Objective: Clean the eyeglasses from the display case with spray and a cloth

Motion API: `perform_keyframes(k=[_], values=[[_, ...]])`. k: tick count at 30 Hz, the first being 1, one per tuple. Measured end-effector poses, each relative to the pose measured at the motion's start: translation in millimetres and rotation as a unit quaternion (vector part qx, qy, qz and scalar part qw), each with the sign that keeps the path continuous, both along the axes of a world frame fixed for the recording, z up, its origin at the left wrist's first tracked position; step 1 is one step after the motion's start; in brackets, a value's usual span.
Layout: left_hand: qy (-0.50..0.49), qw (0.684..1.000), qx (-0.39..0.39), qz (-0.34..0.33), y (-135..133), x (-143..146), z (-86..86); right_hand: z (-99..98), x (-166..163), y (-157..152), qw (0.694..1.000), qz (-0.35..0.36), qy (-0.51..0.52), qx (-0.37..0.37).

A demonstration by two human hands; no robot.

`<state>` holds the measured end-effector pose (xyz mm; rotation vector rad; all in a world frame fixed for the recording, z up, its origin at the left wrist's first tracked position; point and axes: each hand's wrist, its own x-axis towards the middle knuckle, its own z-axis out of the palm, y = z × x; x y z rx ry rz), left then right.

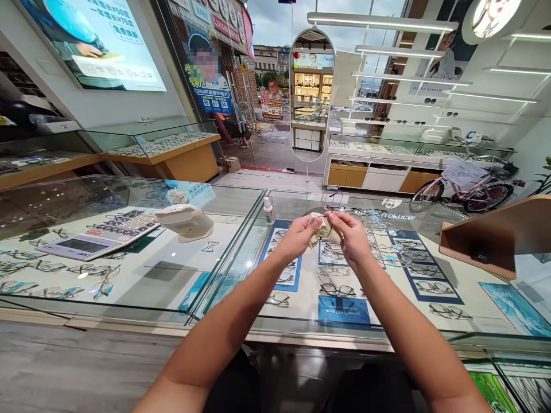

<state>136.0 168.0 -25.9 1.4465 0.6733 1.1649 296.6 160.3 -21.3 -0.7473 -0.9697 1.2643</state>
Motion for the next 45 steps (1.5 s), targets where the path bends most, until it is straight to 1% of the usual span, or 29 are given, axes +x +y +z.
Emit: perform_keyframes(k=[3,5,8,11,14,16,19,21,22,28,30,32,35,39,42,45], values=[[0.02,0.999,-0.006,-0.039,0,-3,0.4,2.9,0,0,1.0,-0.009,0.014,-0.014],[0.026,0.999,-0.001,-0.038,-1,-2,-0.3,4.5,-1,-1,1.0,-0.001,0.018,-0.021],[0.015,1.0,0.02,0.0,-1,2,-2.8,4.6,-3,-3,1.0,0.018,0.006,-0.015],[0.006,0.999,0.031,0.037,2,6,-5.8,2.7,-4,-3,1.0,0.02,-0.012,0.001],[0.009,0.998,0.035,0.046,4,5,-6.9,2.0,-2,-1,1.0,0.017,-0.009,-0.006],[0.011,0.999,0.035,0.022,5,3,-6.4,3.1,1,1,1.0,0.01,0.007,-0.021],[0.014,0.999,0.022,-0.04,4,1,-4.9,5.1,3,2,0.999,-0.005,0.02,-0.034],[0.017,0.998,0.018,-0.051,2,1,-4.5,5.2,2,1,0.999,-0.008,0.017,-0.029],[0.018,0.999,0.021,-0.039,2,1,-4.7,4.7,1,1,1.0,-0.006,0.015,-0.024],[0.015,0.995,0.047,0.083,2,6,-8.1,0.4,-8,-4,1.0,0.013,-0.012,0.016],[0.026,0.991,0.06,0.113,2,6,-8.0,0.0,-9,-4,0.999,0.008,-0.019,0.028],[0.035,0.989,0.067,0.126,2,6,-7.1,0.0,-9,-4,0.999,-0.004,-0.018,0.032],[0.022,0.993,0.05,0.104,2,7,-5.6,0.8,-8,-3,0.999,-0.018,-0.01,0.028],[-0.024,0.999,-0.006,0.03,2,9,-6.5,2.5,-4,-1,1.0,-0.007,0.018,-0.011],[-0.033,0.999,-0.027,-0.018,3,9,-9.1,1.9,-1,3,0.998,-0.006,0.036,-0.043],[-0.03,0.999,-0.024,-0.025,4,8,-10.6,-0.8,0,6,0.999,0.001,0.027,-0.036]])
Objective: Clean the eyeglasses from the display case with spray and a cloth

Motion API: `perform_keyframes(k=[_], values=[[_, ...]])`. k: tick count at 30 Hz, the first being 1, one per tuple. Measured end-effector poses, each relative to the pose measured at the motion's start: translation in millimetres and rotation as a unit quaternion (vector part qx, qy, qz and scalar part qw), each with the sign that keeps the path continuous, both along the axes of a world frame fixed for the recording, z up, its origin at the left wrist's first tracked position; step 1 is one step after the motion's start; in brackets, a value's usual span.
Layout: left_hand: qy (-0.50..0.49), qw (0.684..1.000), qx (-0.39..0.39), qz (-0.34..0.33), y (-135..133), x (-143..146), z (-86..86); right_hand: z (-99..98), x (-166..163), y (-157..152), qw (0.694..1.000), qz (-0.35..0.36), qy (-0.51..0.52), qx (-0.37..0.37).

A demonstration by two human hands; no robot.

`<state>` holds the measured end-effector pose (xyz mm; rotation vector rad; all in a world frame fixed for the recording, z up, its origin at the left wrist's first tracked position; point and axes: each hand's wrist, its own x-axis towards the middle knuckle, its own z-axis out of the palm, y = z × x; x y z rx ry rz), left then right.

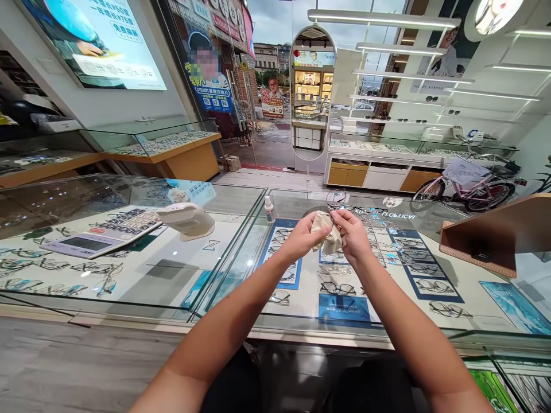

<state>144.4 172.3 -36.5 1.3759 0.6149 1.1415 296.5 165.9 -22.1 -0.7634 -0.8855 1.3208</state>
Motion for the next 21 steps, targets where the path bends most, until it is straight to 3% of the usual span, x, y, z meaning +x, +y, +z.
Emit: perform_keyframes(k=[8,17,21], values=[[0.035,0.994,0.035,0.096,3,1,0.2,-5.4,-5,-1,0.996,-0.005,-0.047,0.072],[-0.054,0.965,-0.009,0.255,35,-18,-9.8,5.2,24,14,0.987,-0.088,-0.03,0.129],[0.059,0.957,0.014,0.282,41,-33,-10.3,6.4,33,20,0.988,-0.093,-0.027,0.117]])
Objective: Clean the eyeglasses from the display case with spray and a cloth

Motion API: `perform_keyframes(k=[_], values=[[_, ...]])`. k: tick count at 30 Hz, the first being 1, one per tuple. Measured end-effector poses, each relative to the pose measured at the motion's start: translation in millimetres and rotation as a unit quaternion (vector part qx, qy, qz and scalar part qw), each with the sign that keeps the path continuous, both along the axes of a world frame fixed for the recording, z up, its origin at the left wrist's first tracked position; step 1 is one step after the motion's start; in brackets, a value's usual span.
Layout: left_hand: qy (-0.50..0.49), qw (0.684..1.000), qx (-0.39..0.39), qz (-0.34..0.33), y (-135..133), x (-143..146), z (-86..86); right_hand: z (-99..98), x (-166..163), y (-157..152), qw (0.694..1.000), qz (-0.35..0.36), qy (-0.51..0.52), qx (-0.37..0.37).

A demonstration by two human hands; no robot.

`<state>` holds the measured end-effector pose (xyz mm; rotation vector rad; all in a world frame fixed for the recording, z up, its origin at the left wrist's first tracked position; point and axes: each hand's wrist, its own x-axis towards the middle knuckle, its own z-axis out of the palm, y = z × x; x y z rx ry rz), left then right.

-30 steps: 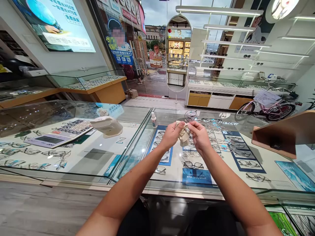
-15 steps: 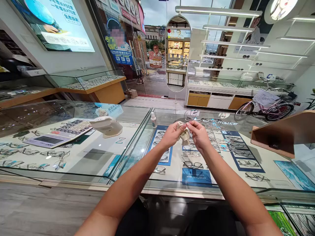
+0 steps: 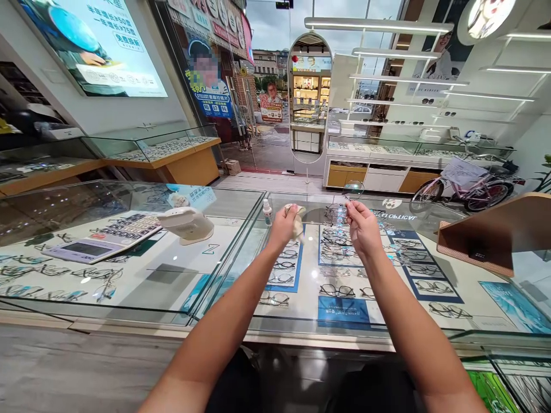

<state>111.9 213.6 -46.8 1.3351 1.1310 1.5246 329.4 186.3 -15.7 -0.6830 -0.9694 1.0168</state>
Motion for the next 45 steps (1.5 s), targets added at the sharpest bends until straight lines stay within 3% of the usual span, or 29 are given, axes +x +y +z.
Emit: perform_keyframes(k=[3,7,12,14,16,18,20,23,27,32,37,45], values=[[0.179,0.984,0.007,0.017,-2,-9,-0.9,0.4,3,2,1.0,0.003,0.001,-0.004],[0.399,0.917,0.002,-0.015,-6,-16,-2.1,1.9,7,2,1.0,0.01,-0.021,0.005],[0.55,0.83,-0.051,-0.073,-7,-18,-6.4,3.0,11,0,0.993,0.019,-0.105,0.054],[0.577,0.812,-0.046,-0.071,-6,-17,-6.9,3.5,12,-2,0.986,0.029,-0.148,0.076],[0.556,0.83,0.038,-0.002,-7,-15,-4.5,4.5,13,-4,0.979,0.049,-0.178,0.087],[0.485,0.849,0.189,0.093,-8,-12,0.7,5.7,13,-6,0.973,0.078,-0.2,0.087],[0.415,0.836,0.328,0.146,-12,-10,7.2,6.4,13,-8,0.963,0.111,-0.23,0.082],[0.385,0.805,0.429,0.141,-20,-7,14.7,5.4,13,-9,0.947,0.154,-0.274,0.07],[0.376,0.805,0.442,0.125,-27,-4,16.8,2.5,12,-8,0.937,0.188,-0.29,0.044],[0.369,0.835,0.392,0.11,-32,-2,17.9,4.7,14,-8,0.927,0.21,-0.307,0.035],[0.348,0.858,0.373,0.053,-38,1,23.3,12.4,19,-12,0.916,0.222,-0.334,0.026],[0.289,0.882,0.372,0.011,-43,5,28.7,18.2,25,-15,0.93,0.212,-0.3,0.03]])
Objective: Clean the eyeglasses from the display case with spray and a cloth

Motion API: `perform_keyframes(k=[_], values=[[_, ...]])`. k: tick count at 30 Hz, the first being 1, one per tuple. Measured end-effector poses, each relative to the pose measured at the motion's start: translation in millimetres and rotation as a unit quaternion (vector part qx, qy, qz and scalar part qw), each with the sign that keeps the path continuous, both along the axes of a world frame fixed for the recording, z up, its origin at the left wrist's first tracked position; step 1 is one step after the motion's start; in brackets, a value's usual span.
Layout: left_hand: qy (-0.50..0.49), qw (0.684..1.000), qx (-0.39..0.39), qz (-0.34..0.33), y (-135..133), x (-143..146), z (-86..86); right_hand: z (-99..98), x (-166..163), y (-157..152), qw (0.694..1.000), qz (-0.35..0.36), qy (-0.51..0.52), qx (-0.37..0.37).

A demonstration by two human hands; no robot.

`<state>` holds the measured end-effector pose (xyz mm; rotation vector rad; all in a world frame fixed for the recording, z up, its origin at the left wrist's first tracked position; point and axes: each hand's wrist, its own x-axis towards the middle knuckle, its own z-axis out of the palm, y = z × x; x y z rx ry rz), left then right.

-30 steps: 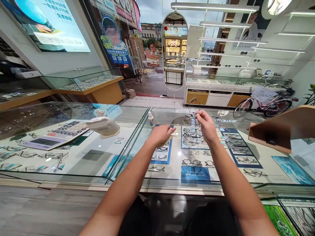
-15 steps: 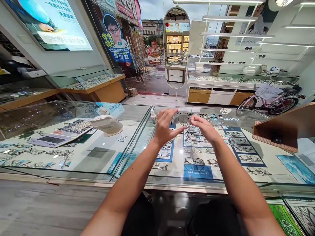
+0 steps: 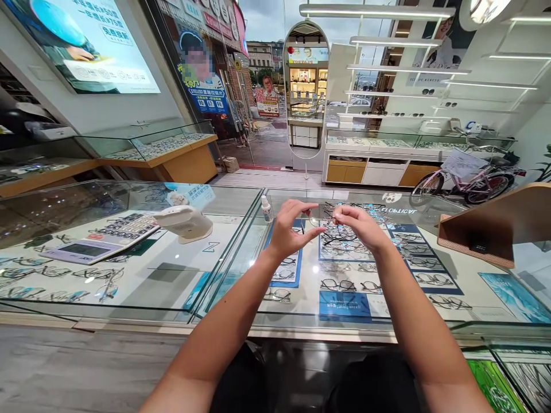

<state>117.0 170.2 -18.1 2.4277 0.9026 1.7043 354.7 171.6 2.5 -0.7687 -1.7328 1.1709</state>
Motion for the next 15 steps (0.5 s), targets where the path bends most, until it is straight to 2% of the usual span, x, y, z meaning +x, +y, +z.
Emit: perform_keyframes(k=[4,8,12,15], values=[[-0.053,0.999,0.01,-0.008,3,-1,-1.9,-4.2,1,3,0.998,-0.027,0.046,0.031],[-0.11,0.993,0.02,0.028,4,-3,-3.0,-8.9,-8,-1,0.982,-0.124,0.076,0.118],[-0.147,0.987,0.016,0.06,4,-3,-3.6,-14.3,-19,-7,0.933,-0.268,0.016,0.241],[-0.139,0.987,0.017,0.075,3,0,-5.0,-19.3,-26,-9,0.897,-0.328,-0.017,0.294]])
